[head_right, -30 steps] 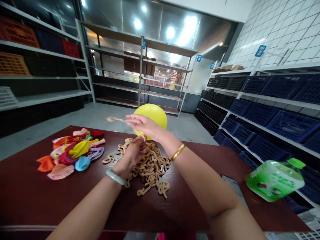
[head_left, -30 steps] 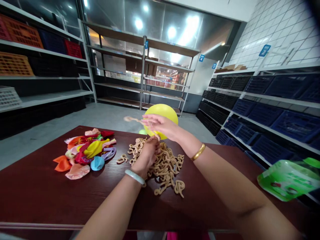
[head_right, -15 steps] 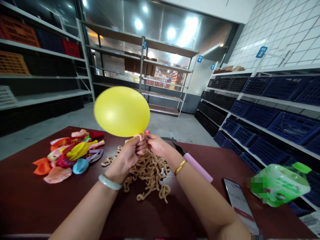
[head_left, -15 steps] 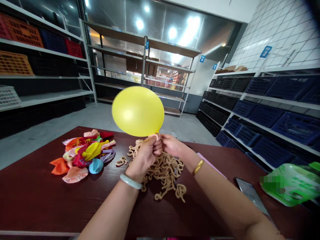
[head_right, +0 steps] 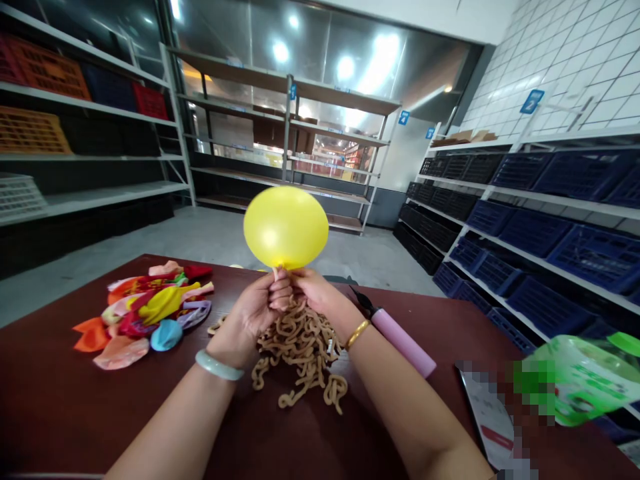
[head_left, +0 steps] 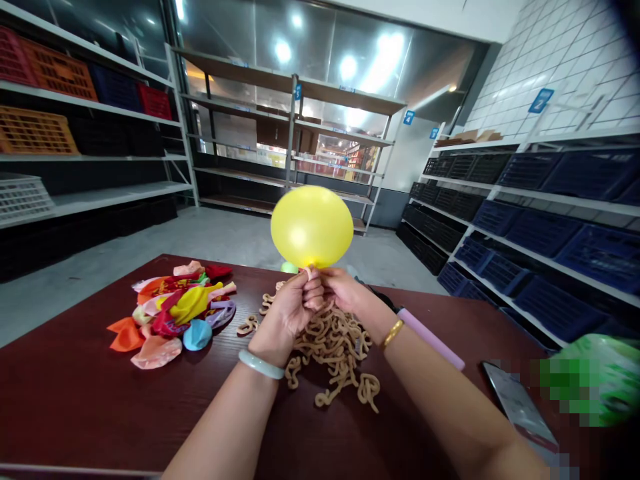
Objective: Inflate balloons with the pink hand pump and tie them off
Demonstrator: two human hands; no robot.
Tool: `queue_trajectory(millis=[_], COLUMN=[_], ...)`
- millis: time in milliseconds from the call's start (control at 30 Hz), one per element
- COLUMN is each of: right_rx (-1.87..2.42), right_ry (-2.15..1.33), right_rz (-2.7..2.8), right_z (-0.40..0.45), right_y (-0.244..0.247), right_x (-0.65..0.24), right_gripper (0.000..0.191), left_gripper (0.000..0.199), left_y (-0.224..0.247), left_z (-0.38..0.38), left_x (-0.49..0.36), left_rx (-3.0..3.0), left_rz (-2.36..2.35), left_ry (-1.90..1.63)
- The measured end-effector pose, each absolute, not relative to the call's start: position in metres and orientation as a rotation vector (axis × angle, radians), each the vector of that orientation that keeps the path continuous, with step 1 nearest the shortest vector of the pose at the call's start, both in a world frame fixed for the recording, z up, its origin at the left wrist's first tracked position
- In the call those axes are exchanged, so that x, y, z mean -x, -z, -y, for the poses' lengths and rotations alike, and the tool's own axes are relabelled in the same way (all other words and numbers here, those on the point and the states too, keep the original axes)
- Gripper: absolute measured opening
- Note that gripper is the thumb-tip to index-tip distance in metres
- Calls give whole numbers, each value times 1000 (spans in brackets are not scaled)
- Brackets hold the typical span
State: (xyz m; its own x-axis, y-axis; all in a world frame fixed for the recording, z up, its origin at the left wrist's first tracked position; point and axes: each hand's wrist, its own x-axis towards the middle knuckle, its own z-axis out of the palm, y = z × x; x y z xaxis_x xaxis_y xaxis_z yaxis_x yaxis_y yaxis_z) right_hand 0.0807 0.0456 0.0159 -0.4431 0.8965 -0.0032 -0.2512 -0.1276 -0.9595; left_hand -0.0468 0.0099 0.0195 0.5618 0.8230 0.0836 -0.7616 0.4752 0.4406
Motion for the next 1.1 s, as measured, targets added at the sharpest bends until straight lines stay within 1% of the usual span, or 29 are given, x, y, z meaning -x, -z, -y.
queue_trajectory(millis=[100,200,333,400,433,533,667,733,867,1100], right_rx=[877,1006,1076,1063,1048,931,804,812,906,990], right_ry=[-1464,-1150,-398,-121,-43,-23,-166,-210,-220,-261], right_rz=[1282,1427,1767,1878,1918,1980,1941,1925,1822,1743], right_z=[-35,-24,-2,11,16,26,27,26,24,23], right_y=[-22,-29,-33,-31,-29,-23,-15,-11,-6,-10], right_x=[-92,-100,-104,-106,-107,-112,-120,-126,-134,-141], right_gripper=[25,24,17,16,15,12,16,15,4,6], left_gripper=[21,29,32,29,28,27,26,27,25,17], left_y=[-20,-15,-5,-1,1,5,11,13,15,16], left_z=[-12,-12,-12,-12,-11,-9,-4,-2,3,11], left_x=[44,36,26,23,22,19,10,5,-1,-2], left_rx=[-549,-696,-946,-1109,-1201,-1440,-1528,-1545,-1629,-1860], left_rz=[-258,-455,-709,-805,-855,-957,-969,-983,-1018,-1064], left_ry=[-1048,-1232,-1446,-1525,-1551,-1557,-1538,-1535,-1488,-1467])
